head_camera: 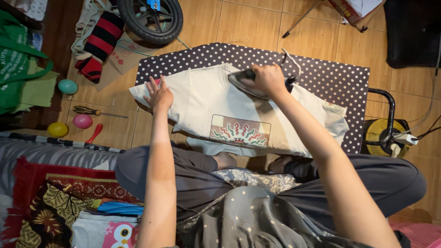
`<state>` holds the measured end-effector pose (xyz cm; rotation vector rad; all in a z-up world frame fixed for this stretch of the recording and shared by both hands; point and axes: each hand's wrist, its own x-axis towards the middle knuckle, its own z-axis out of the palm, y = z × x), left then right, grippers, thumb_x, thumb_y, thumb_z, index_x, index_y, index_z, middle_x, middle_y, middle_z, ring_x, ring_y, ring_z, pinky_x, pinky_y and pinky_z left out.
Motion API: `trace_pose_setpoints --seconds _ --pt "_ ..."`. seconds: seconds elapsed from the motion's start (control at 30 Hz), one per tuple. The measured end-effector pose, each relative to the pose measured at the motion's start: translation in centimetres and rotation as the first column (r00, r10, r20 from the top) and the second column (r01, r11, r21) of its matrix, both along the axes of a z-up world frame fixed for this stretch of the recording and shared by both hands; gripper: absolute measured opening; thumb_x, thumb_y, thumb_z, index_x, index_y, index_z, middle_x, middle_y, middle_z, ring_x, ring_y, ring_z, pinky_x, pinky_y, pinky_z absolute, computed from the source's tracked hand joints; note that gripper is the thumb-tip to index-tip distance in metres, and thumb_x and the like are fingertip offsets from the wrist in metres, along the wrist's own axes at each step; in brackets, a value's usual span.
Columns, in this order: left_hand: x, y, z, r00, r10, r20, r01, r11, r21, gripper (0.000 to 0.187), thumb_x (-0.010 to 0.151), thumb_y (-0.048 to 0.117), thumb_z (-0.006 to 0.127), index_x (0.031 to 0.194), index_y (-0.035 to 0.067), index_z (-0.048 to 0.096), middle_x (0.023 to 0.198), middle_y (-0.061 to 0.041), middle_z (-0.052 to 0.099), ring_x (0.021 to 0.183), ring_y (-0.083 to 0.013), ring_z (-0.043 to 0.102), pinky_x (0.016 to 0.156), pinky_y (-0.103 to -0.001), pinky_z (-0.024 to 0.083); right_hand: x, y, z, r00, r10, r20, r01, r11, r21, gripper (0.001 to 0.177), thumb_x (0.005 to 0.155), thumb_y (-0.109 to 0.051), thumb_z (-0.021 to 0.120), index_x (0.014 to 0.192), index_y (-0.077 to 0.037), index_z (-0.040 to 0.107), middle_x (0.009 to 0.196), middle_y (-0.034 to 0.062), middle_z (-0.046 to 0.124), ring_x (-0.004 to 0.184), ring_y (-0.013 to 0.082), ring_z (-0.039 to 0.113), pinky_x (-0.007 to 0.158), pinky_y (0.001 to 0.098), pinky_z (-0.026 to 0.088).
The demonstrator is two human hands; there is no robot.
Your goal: The person irons a t-shirt on a small ironing board by hand, smoothing the fabric and moving the iron across various sections of the garment.
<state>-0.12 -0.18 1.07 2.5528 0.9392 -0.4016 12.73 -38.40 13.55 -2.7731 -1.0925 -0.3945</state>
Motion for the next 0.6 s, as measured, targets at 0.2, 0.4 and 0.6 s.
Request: trace_pose_setpoints --seconds 0.2,0.4,0.6 --pt "-0.2 0.2 -0.4 1.000 -0.014 0.018 0.014 1.000 0.002 0.063 0.105 0.032 0.038 0.164 0.036 0.016 0.174 -0.004 -0.004 0.160 -0.0297 -0.002 0.122 -0.067 0.011 -0.6 0.1 0.1 0.996 -0.043 -0.081 0.044 0.999 0.018 0.054 0.080 -0.064 0.079 0.077 -0.011 0.071 0.058 0.0121 0.064 0.051 0.0308 0.065 0.056 0.0433 0.055" --pt "-0.2 0.0 0.0 1.000 -0.002 0.021 0.002 1.000 -0.005 0.063 0.105 0.032 0.037 0.164 0.036 0.017 0.174 -0.005 -0.003 0.161 -0.0293 -0.002 0.123 -0.067 0.011 -0.2 0.5 0.3 0.999 -0.017 -0.031 0.019 0.999 0.045 0.053 0.080 -0.063 0.081 0.080 -0.010 0.073 0.059 0.0128 0.066 0.051 0.0315 0.066 0.056 0.0437 0.055" --pt "-0.1 0.0 0.1 1.000 -0.006 0.006 0.006 1.000 0.000 0.064 0.104 0.030 0.036 0.165 0.035 0.015 0.174 -0.005 -0.003 0.160 -0.0296 -0.002 0.122 -0.067 0.010 -0.6 0.4 0.4 0.997 -0.046 -0.060 0.047 0.999 0.023 0.054 0.079 -0.065 0.078 0.083 -0.011 0.074 0.060 0.0142 0.067 0.054 0.0320 0.067 0.055 0.0431 0.055"
